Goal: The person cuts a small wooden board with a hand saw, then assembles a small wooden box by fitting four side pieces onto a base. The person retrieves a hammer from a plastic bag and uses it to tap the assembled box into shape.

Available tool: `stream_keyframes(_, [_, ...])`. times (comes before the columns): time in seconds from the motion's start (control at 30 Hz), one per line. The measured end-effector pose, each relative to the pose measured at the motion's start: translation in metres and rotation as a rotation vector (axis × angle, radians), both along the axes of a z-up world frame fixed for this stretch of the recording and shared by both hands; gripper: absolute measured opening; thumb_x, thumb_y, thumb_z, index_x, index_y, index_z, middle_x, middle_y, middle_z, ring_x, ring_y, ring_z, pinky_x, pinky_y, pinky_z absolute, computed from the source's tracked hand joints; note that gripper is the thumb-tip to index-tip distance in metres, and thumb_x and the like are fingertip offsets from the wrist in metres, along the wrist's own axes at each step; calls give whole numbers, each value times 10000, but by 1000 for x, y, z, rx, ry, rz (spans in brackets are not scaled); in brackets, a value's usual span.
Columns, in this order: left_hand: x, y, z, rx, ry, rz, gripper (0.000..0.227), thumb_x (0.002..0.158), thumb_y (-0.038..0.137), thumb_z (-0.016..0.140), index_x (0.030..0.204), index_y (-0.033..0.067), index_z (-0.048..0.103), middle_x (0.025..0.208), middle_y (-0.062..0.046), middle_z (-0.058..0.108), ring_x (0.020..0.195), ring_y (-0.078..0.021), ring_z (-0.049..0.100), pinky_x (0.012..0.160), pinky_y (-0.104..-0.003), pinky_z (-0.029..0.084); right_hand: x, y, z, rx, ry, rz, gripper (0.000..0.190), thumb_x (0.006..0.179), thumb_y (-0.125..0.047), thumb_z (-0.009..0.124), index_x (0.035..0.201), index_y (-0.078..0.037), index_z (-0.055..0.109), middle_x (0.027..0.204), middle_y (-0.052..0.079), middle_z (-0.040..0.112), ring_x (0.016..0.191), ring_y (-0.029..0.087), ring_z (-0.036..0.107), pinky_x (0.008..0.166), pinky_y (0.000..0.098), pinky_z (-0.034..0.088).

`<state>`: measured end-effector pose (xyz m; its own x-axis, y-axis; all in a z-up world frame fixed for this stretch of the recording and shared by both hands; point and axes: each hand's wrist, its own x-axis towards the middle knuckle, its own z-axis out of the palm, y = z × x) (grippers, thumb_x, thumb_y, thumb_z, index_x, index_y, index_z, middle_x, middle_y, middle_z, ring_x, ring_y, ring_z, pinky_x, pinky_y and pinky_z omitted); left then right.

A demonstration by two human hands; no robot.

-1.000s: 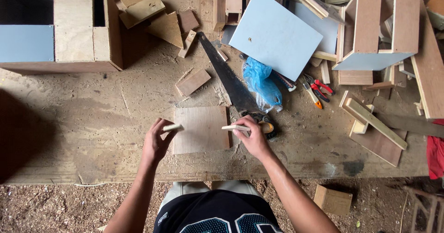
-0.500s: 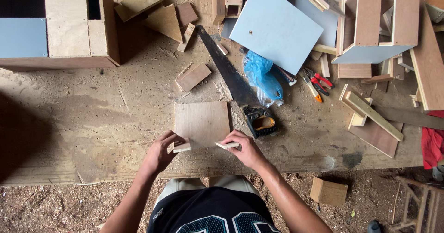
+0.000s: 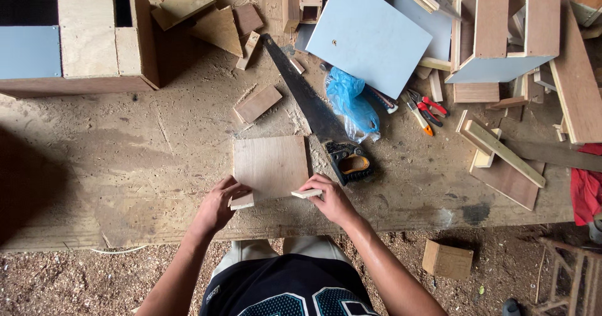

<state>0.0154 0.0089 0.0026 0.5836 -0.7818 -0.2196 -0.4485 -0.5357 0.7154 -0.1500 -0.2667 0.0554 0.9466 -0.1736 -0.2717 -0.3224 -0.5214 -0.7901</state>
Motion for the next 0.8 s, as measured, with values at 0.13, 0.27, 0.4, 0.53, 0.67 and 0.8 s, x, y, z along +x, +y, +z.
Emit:
stream_keyframes(0.13, [-5, 6, -8, 44, 98, -9, 439, 793, -52, 712, 1162, 183, 733, 1171, -40, 679, 943, -220, 721, 809, -345, 654, -9, 0, -5, 5, -20, 25, 228, 833, 9, 750, 1024, -115, 738, 1042, -3, 698, 1009, 162, 699, 885, 309, 596])
stream_keyframes(0.27, [-8, 6, -10, 76, 88, -3, 556, 782, -180, 583, 1161, 194, 742, 1190, -15, 684, 979, -189, 719, 762, -302, 642, -11, 1, -13, 13, 8, 19, 214, 850, 3, 730, 1024, -122, 728, 1057, -9, 691, 1011, 151, 690, 868, 287, 618])
stream_keyframes(0.4, [-9, 6, -7, 57, 60, -1, 580, 816, -215, 534, 1140, 205, 770, 1186, 7, 708, 982, -177, 735, 806, -290, 669, -13, 1, -23, -37, -55, 33, 179, 863, 1, 744, 1005, -108, 727, 1016, 0, 695, 970, 159, 692, 859, 299, 596])
stream_keyframes(0.53, [-6, 0, 2, 164, 43, -54, 531, 791, -145, 597, 1161, 207, 743, 1190, 7, 685, 993, -186, 719, 820, -300, 662, -16, 2, -29, -74, -43, 58, 146, 876, -15, 730, 994, -103, 719, 1008, -2, 684, 963, 155, 678, 835, 301, 592])
stream_keyframes(0.67, [-2, -7, 10, 116, 58, -20, 396, 820, 5, 704, 1163, 197, 757, 1169, -13, 691, 986, -207, 715, 867, -338, 632, -9, -1, -27, -84, -79, 84, 153, 863, -17, 719, 990, -101, 737, 1009, 7, 679, 982, 165, 670, 850, 325, 582])
stream_keyframes(0.8, [-3, -4, 2, 51, 87, 17, 250, 866, 106, 716, 1093, 196, 771, 1124, -16, 711, 928, -196, 740, 850, -323, 640, -7, -4, -21, -54, 60, 84, 76, 916, -144, 748, 984, -113, 738, 982, 6, 671, 945, 181, 671, 825, 349, 566])
